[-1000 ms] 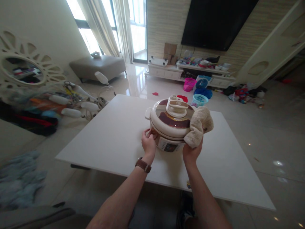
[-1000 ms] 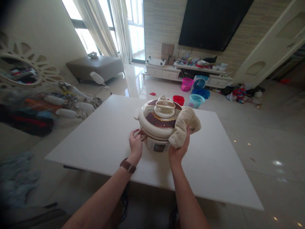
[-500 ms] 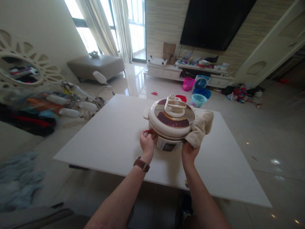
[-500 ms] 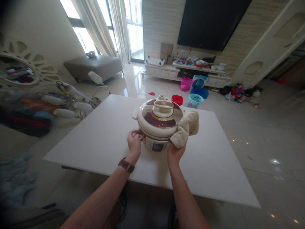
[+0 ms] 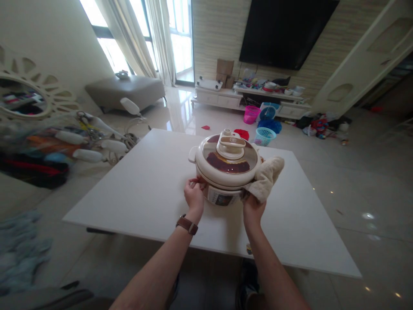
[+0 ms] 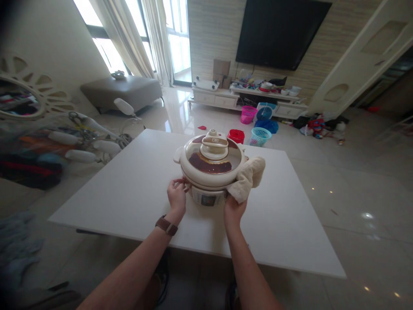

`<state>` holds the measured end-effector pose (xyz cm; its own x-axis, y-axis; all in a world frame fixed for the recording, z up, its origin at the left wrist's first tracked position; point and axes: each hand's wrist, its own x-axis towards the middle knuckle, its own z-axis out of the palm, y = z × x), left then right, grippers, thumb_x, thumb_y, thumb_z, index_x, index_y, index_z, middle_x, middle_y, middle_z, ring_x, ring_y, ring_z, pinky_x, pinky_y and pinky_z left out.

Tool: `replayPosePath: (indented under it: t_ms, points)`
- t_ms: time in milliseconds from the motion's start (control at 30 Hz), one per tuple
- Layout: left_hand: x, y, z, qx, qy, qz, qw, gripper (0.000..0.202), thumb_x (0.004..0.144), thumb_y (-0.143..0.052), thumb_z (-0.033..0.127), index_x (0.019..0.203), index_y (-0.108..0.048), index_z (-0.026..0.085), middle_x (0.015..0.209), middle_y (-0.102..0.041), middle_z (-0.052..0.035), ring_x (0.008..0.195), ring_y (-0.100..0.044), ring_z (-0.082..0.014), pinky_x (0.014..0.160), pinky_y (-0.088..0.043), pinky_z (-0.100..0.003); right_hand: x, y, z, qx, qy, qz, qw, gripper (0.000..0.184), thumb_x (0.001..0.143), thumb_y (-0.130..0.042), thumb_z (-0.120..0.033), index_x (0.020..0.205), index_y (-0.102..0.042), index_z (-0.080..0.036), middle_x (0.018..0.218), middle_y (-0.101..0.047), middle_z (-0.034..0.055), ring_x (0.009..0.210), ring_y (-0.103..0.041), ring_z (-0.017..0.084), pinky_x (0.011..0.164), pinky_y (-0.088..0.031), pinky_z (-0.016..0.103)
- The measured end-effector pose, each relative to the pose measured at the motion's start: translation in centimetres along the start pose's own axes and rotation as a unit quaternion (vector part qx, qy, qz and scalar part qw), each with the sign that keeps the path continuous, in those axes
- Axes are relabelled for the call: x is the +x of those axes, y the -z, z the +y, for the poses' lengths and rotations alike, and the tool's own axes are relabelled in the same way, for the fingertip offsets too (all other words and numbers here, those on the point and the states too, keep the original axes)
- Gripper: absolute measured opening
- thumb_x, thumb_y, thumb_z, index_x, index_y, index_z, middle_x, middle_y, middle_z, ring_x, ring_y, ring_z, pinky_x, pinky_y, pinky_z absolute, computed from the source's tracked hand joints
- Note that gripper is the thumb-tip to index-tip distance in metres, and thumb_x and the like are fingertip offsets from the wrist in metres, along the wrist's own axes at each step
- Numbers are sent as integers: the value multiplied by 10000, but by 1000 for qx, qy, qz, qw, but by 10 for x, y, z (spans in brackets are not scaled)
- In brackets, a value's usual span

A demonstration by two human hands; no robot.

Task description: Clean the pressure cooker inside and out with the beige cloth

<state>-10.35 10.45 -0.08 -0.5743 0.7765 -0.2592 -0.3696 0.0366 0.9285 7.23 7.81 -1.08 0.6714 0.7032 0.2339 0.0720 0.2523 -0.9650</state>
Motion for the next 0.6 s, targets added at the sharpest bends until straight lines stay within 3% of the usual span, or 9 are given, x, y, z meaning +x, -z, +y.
replayPosePath:
  t_ms: [133, 267, 367, 433, 600]
  points:
    - [2, 3, 2, 10, 8, -6, 1000, 166, 693, -589, 177, 855, -561, 196, 908, -720, -64, 798, -682, -182, 686, -543, -297, 6, -9, 9, -14, -86, 93, 992, 377, 799, -651, -497, 1002, -649, -180, 1012, -724, 61, 1041, -682, 197, 910, -591, 376]
    - [3, 4, 1, 16, 9, -9, 1000, 151, 712, -602, 196, 858, -565, 195, 912, -723, -66, 805, -680, -179, 679, -532, -285, -3, -13, 21, 0, -188, 113, 976, 329, 804, -608, -471, 971, -620, -187, 918, -711, 26, 844, -686, 161, 650, -576, 262]
    - [3, 3, 1, 17, 9, -8, 1000, 143, 719, -604, 198, 858, -571, 194, 908, -724, -63, 803, -682, -177, 685, -535, -286, -7, -15, 22, 13, -265, 120, 957, 318, 793, -590, -438, 980, -620, -183, 843, -690, 7, 724, -671, 145, 555, -546, 236]
    - [3, 3, 2, 17, 12, -6, 1000, 139, 720, -601, 194, 855, -572, 193, 906, -723, -60, 792, -679, -172, 687, -538, -288, -9, -14, 17, 17, -261, 128, 957, 318, 787, -601, -439, 975, -630, -184, 841, -694, 7, 723, -671, 143, 551, -543, 231]
    - [1, 2, 4, 18, 15, 3, 1000, 159, 703, -570, 169, 861, -580, 188, 888, -711, -56, 789, -673, -171, 668, -533, -278, -32, -11, 1, 10, -154, 106, 982, 388, 783, -678, -512, 981, -666, -178, 969, -733, 58, 914, -689, 181, 680, -584, 274]
